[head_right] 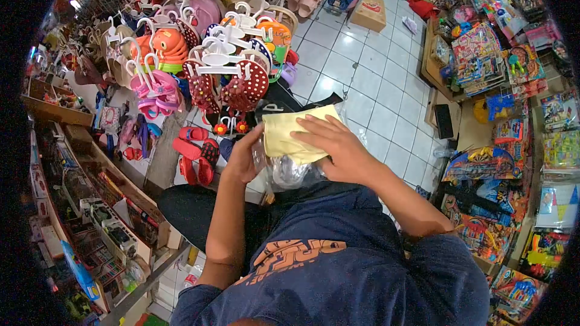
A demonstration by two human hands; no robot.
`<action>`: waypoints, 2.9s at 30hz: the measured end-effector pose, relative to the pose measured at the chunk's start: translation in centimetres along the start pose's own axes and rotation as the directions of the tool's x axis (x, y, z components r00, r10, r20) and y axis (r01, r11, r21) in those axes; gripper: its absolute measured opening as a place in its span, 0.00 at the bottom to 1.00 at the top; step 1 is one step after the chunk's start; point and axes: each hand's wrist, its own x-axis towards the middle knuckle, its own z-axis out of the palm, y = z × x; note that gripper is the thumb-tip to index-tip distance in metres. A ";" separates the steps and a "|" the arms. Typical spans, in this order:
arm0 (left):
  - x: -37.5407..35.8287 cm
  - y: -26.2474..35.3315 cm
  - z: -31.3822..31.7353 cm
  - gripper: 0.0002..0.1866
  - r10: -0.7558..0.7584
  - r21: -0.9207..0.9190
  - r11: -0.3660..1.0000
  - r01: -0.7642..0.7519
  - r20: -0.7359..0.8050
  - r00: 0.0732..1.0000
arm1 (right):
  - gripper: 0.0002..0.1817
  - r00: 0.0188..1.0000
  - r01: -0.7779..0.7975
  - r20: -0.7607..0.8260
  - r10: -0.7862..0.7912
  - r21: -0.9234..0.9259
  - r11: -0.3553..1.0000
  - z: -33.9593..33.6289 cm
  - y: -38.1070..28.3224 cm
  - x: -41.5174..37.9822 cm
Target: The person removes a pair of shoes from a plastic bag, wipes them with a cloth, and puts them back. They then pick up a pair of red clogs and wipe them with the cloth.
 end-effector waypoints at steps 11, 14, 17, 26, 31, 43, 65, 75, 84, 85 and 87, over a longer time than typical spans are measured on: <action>-0.1 -0.8 -1.7 0.39 0.068 0.252 0.960 -0.123 0.215 0.974 | 0.32 0.823 -0.565 0.260 0.505 0.454 0.689 -0.6 2.2 0.1; -0.4 -0.9 -1.5 0.35 0.099 0.254 0.955 -0.155 0.219 0.971 | 0.31 0.917 -0.337 -0.020 0.399 0.496 0.800 -2.1 0.6 0.5; -0.3 -0.7 -1.5 0.27 0.081 0.093 0.991 -0.099 0.172 0.982 | 0.35 0.996 -0.024 -0.080 0.034 0.119 0.993 -0.5 0.0 0.6; 0.4 -1.1 0.8 0.24 -0.031 -0.046 0.999 0.029 -0.032 0.999 | 0.47 0.986 0.152 0.077 -0.147 -0.075 0.985 1.2 0.2 0.5; -0.2 -2.0 1.0 0.22 0.094 0.003 0.996 -0.094 -0.007 0.996 | 0.46 0.997 -0.029 0.069 0.045 -0.210 0.977 1.4 -4.1 1.2; 0.4 -2.3 1.3 0.21 0.069 -0.213 0.973 -0.090 -0.101 0.992 | 0.43 0.999 0.002 0.034 0.010 -0.330 0.944 3.5 -3.7 0.8; -1.4 1.4 -0.5 0.36 0.236 0.552 0.802 -0.227 0.057 0.970 | 0.29 0.965 -0.052 -0.254 0.070 0.074 0.996 -5.0 1.7 -3.3; -7.6 3.0 8.9 0.25 0.631 0.979 -0.168 -0.112 0.194 0.751 | 0.29 0.988 0.057 -0.151 -0.045 0.078 0.995 0.5 4.7 -4.3; 3.9 0.3 5.0 0.60 -0.015 0.762 0.037 -0.647 0.648 0.762 | 0.27 0.989 0.068 -0.143 -0.038 0.212 0.975 1.1 5.6 -5.9; 4.1 0.5 5.1 0.67 -0.068 0.753 0.009 -0.658 0.656 0.751 | 0.27 0.992 0.058 -0.118 -0.037 0.181 0.982 1.4 5.7 -6.9; 3.9 0.8 5.1 0.73 -0.125 0.747 -0.036 -0.664 0.656 0.744 | 0.26 0.997 0.047 -0.066 -0.035 0.188 0.981 1.6 6.7 -9.1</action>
